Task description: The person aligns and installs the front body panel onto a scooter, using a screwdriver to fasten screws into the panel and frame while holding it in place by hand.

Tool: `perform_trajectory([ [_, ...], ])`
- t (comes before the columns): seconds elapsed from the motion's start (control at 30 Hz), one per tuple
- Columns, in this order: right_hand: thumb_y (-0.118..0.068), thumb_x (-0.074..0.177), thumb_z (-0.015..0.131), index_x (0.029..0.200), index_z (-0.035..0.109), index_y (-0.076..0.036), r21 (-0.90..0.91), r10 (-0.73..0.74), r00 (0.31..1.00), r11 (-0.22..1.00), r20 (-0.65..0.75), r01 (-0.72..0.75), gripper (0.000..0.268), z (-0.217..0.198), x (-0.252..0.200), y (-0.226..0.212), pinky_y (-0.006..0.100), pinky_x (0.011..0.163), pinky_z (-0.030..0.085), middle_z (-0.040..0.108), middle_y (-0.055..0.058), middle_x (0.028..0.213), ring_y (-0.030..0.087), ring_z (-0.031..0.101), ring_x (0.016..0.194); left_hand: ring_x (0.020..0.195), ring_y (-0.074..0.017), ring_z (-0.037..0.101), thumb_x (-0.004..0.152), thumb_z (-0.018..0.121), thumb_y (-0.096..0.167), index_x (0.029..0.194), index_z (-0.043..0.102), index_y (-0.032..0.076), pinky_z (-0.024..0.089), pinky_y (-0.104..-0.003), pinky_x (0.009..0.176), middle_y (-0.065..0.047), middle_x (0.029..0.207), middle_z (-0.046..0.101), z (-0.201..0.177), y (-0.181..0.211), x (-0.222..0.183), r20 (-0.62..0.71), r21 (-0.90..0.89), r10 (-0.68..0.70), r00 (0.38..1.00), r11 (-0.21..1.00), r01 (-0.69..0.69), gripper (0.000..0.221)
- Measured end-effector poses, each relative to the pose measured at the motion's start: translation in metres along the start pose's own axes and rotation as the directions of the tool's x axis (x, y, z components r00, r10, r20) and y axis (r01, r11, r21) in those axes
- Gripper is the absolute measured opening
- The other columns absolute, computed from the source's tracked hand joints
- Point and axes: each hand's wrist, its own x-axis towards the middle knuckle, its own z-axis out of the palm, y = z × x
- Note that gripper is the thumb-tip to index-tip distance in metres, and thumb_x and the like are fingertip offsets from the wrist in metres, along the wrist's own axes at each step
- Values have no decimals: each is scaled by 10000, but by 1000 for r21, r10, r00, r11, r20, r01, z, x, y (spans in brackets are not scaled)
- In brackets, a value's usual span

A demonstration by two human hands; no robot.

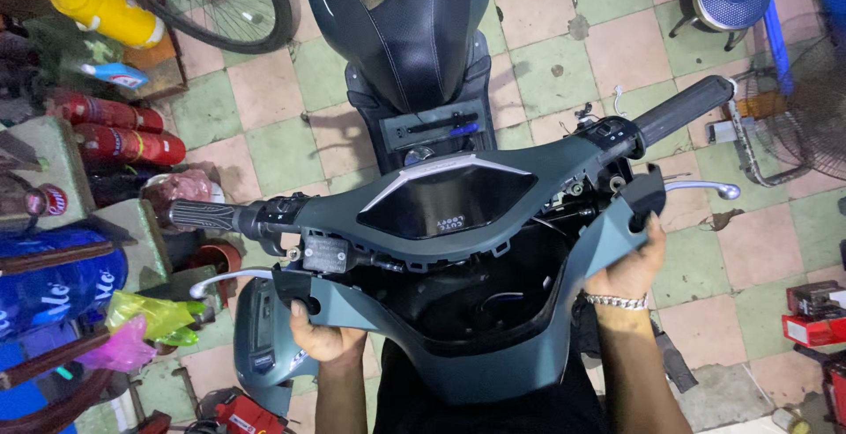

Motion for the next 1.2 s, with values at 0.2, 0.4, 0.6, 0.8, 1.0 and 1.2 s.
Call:
perform_trajectory([
  [0.2, -463, 1072, 616, 1357, 644, -101, -45, -40, 998, 998, 55, 43, 462, -8, -7, -15, 386, 896, 569, 699, 67, 1203, 237, 682, 1031, 1064, -379, 701, 1000, 608, 434, 1356, 634, 24, 543, -579, 939, -176, 1222, 716, 22, -8, -1, -48, 63, -47, 998, 997, 51, 543],
  [0.4, -350, 999, 654, 1199, 662, -79, 78, 72, 972, 993, 223, -91, 336, -22, 6, -31, 434, 961, 575, 712, 82, 1164, 276, 693, 1088, 1101, -349, 691, 1020, 615, 401, 1351, 632, 45, 536, -531, 981, -136, 1252, 705, 9, -13, -4, -172, 69, 40, 984, 997, -28, 486],
  [0.6, -320, 951, 674, 1336, 670, -71, 38, -140, 982, 990, 128, 136, 459, 10, 17, -21, 377, 1070, 547, 713, 84, 1256, 248, 671, 1176, 1113, -337, 683, 1048, 613, 382, 1350, 638, 45, 538, -513, 997, -131, 1251, 706, 8, -17, -5, -135, 18, 41, 990, 999, -39, 453],
  [0.8, -312, 973, 676, 1270, 675, -45, -71, -177, 984, 982, 8, 177, 400, 38, 21, -18, 380, 999, 547, 714, 83, 1200, 253, 671, 1101, 1099, -319, 673, 992, 604, 376, 1342, 628, 57, 514, -507, 988, -125, 1234, 703, 62, -20, -5, -274, 91, 90, 958, 994, -68, 474],
  [1.0, -307, 1018, 641, 1270, 653, -38, -120, -31, 999, 992, 34, 35, 368, 75, 24, -31, 415, 978, 569, 707, 114, 1226, 282, 687, 1079, 1134, -297, 649, 1033, 563, 346, 1320, 615, 3, 496, -453, 1022, -140, 1230, 685, 96, -20, -1, -322, 147, 120, 939, 986, -76, 450],
  [1.2, -395, 1037, 604, 1358, 612, -60, -248, -18, 995, 968, 100, 43, 464, 77, 15, -29, 432, 989, 538, 682, 119, 1272, 287, 662, 1106, 1096, -300, 675, 1051, 562, 320, 1326, 603, 5, 529, -456, 996, -142, 1214, 691, 86, -19, -3, -323, 237, 196, 926, 964, -121, 420],
])
